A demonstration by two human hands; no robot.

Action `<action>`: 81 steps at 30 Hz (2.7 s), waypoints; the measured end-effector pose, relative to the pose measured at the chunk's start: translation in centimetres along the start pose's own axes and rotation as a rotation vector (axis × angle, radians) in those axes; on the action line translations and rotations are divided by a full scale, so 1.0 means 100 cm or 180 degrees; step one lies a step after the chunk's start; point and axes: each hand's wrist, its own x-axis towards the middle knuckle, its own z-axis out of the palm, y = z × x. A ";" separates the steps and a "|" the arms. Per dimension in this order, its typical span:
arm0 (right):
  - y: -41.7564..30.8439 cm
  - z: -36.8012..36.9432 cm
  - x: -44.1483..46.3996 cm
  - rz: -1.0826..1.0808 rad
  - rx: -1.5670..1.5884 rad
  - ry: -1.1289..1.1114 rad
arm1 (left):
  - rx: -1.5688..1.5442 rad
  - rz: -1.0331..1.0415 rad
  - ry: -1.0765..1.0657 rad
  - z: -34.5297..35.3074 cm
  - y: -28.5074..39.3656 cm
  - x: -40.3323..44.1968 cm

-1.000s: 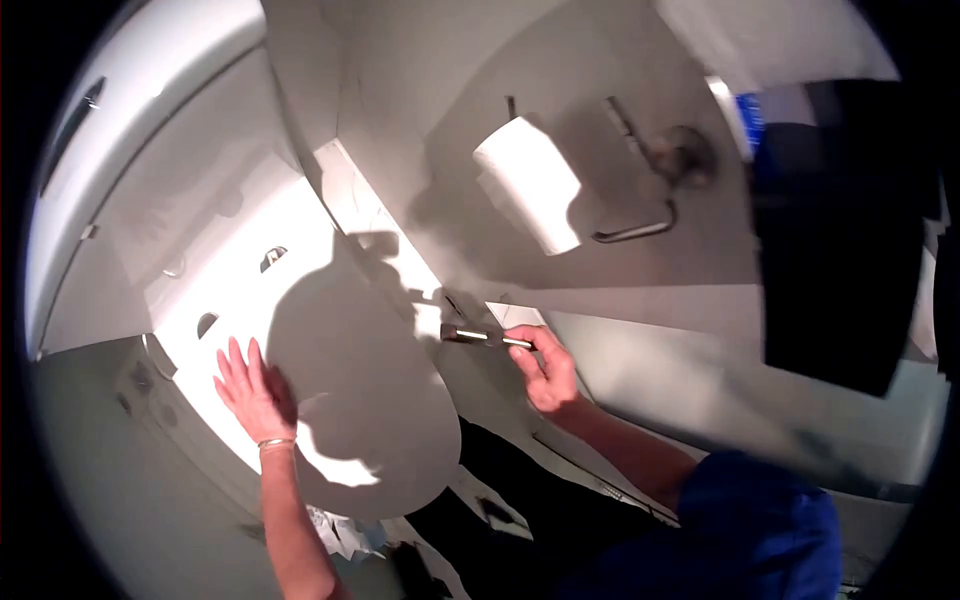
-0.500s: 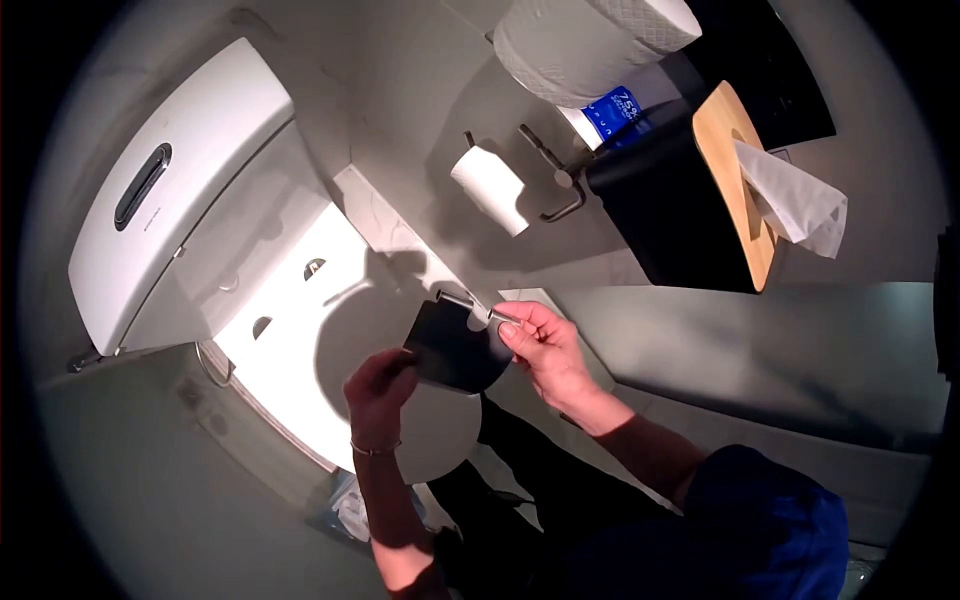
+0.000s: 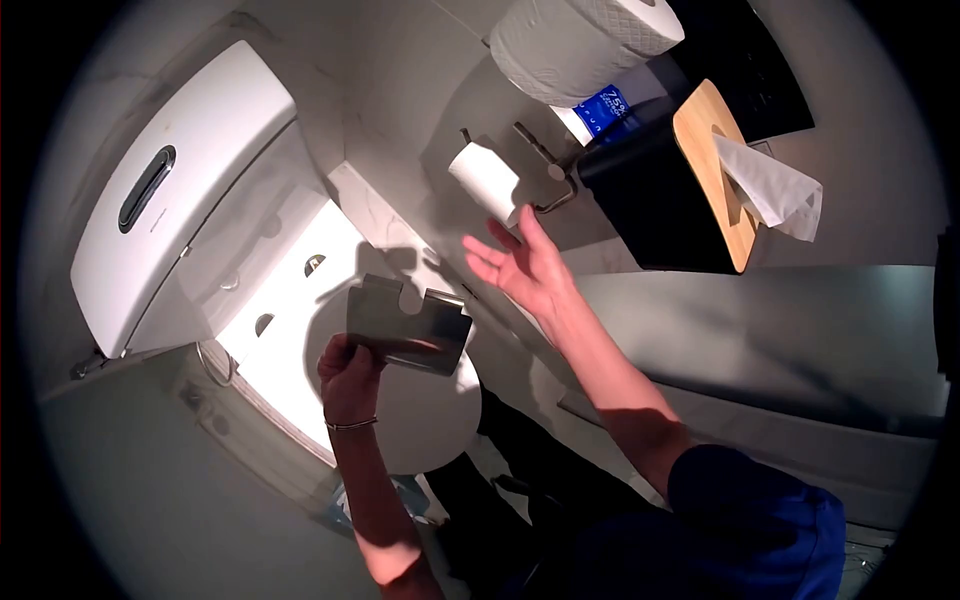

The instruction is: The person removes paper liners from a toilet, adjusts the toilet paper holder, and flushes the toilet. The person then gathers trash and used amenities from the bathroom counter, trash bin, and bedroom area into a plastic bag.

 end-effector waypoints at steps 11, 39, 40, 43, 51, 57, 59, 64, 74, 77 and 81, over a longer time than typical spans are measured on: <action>0.006 0.027 0.031 -0.0298 0.1202 -0.0013 | 0.0281 -0.0136 0.0606 -0.037 0.001 -0.044; 0.038 0.075 0.096 0.0214 0.0295 -0.1268 | -0.0044 -0.0005 -0.0441 -0.067 0.011 -0.075; 0.040 0.077 0.100 0.0202 0.0131 -0.1336 | -0.0005 -0.0021 -0.0451 -0.066 0.013 -0.074; 0.055 0.080 0.107 0.0378 -0.0289 -0.1358 | -0.0164 -0.0084 -0.0215 -0.059 0.013 -0.075; 0.143 -0.022 0.046 0.2375 -0.2287 -0.0453 | 0.0271 -0.0066 0.0165 -0.059 0.016 -0.072; 0.204 -0.098 0.018 0.2702 -0.1881 0.0139 | 0.0027 0.0006 -0.0035 -0.069 0.013 -0.070; 0.211 -0.100 0.017 0.2735 -0.1920 0.0129 | 0.0242 -0.0049 0.0109 -0.074 0.010 -0.069; 0.207 -0.118 0.020 0.2689 -0.2508 0.0111 | 0.0454 -0.0017 0.0245 -0.063 0.012 -0.066; 0.046 -0.081 -0.049 0.0039 -0.2927 0.0299 | 0.0278 -0.0075 0.0066 0.031 0.019 0.048; -0.001 -0.060 -0.056 -0.1098 -0.2891 0.0664 | 0.0512 -0.0039 -0.0475 0.072 0.034 0.088; -0.038 -0.044 -0.048 -0.2091 -0.2939 0.0553 | 0.1017 -0.0278 -0.0947 0.093 0.043 0.137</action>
